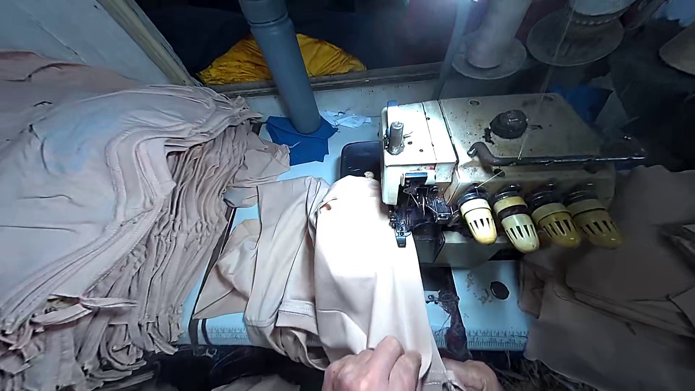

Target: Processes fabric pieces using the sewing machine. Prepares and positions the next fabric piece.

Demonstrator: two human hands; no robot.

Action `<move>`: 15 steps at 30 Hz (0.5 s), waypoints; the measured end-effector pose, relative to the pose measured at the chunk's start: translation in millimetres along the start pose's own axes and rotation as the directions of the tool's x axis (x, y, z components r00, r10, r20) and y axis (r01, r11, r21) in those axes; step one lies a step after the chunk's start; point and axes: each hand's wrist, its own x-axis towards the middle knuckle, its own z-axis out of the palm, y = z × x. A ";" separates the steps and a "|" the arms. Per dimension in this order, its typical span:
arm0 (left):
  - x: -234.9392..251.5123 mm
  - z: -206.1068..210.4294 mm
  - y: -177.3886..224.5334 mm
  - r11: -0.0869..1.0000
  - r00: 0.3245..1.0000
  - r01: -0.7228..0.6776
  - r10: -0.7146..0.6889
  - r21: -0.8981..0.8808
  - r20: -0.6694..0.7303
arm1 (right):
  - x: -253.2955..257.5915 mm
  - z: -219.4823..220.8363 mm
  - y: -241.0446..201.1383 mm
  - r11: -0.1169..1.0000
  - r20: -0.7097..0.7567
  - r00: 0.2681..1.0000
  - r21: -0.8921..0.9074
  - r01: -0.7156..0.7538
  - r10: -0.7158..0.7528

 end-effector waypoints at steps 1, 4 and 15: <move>8.3 -0.1 -1.6 0.998 0.999 0.000 0.002 0.056 -0.032 | 6.4 2.3 -4.8 1.000 -0.037 0.999 0.003 -0.002 0.002; 33.5 -0.5 -11.3 0.983 0.990 0.003 0.023 0.185 -0.138 | 29.4 9.4 -15.9 1.000 -0.122 0.992 0.006 0.019 -0.018; 66.9 2.8 -34.6 0.965 0.951 0.048 0.035 0.258 -0.308 | 75.4 26.6 -19.9 0.994 -0.324 0.946 0.090 0.067 -0.035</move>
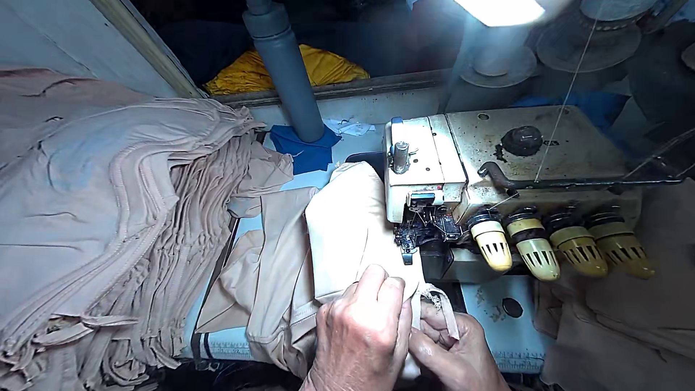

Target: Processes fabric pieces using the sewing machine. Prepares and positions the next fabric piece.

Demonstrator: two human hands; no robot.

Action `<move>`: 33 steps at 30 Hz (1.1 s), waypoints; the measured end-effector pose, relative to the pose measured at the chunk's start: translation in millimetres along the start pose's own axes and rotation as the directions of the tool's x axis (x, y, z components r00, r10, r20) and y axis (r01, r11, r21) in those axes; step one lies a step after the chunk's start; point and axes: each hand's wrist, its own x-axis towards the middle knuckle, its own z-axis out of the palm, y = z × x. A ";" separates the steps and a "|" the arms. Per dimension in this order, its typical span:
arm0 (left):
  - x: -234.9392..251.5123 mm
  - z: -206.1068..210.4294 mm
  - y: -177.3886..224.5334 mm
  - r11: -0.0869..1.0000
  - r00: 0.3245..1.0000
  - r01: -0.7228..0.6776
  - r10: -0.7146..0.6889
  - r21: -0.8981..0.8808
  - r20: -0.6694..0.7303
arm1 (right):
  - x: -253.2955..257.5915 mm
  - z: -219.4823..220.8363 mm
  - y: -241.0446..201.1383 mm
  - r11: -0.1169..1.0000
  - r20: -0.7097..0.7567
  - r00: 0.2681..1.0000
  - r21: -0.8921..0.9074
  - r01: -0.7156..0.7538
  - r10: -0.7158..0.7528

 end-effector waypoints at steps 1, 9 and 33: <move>-0.6 0.7 -0.1 1.000 1.000 0.002 -0.002 0.001 -0.007 | -0.5 0.1 0.9 1.000 0.002 1.000 0.004 0.011 -0.011; 2.3 7.1 3.0 0.999 0.999 -0.001 0.003 0.035 -0.046 | -2.9 6.1 -2.2 0.997 -0.037 0.999 0.068 -0.025 0.027; -73.1 -62.6 -46.1 0.871 0.721 0.475 -0.468 0.127 0.511 | 5.8 12.1 14.5 0.998 -0.104 0.993 0.026 0.057 -0.054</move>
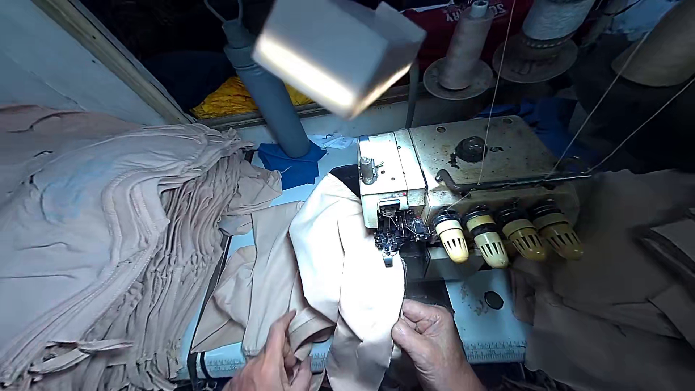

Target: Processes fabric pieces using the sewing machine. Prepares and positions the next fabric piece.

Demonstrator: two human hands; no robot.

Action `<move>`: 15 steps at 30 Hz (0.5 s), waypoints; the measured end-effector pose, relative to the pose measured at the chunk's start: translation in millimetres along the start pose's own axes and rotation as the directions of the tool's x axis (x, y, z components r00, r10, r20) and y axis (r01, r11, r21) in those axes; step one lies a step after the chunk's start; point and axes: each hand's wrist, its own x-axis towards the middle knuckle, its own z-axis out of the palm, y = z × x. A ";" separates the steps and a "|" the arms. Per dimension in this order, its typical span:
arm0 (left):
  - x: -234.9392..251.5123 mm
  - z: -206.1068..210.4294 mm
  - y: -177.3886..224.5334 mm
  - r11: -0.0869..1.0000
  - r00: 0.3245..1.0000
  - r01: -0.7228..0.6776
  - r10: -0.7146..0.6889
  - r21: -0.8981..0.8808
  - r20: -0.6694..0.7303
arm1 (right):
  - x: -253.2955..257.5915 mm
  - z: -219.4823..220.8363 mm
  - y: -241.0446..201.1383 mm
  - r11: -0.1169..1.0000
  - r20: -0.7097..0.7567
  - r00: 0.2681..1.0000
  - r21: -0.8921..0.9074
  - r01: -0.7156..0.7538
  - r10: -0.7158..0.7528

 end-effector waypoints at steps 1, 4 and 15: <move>-5.9 11.5 -15.6 0.994 0.992 0.110 -0.109 -0.019 0.069 | 0.2 1.2 2.2 1.000 -0.002 1.000 0.021 0.000 0.000; -19.0 33.8 -45.4 0.949 0.966 0.144 -0.196 -0.279 -0.171 | -0.1 -1.1 4.1 0.995 0.075 0.997 0.100 -0.011 0.003; 43.4 -62.8 -73.4 0.980 0.762 -0.143 0.021 -0.136 -0.647 | -53.5 -51.3 43.4 0.962 0.475 0.853 -0.252 -0.104 0.217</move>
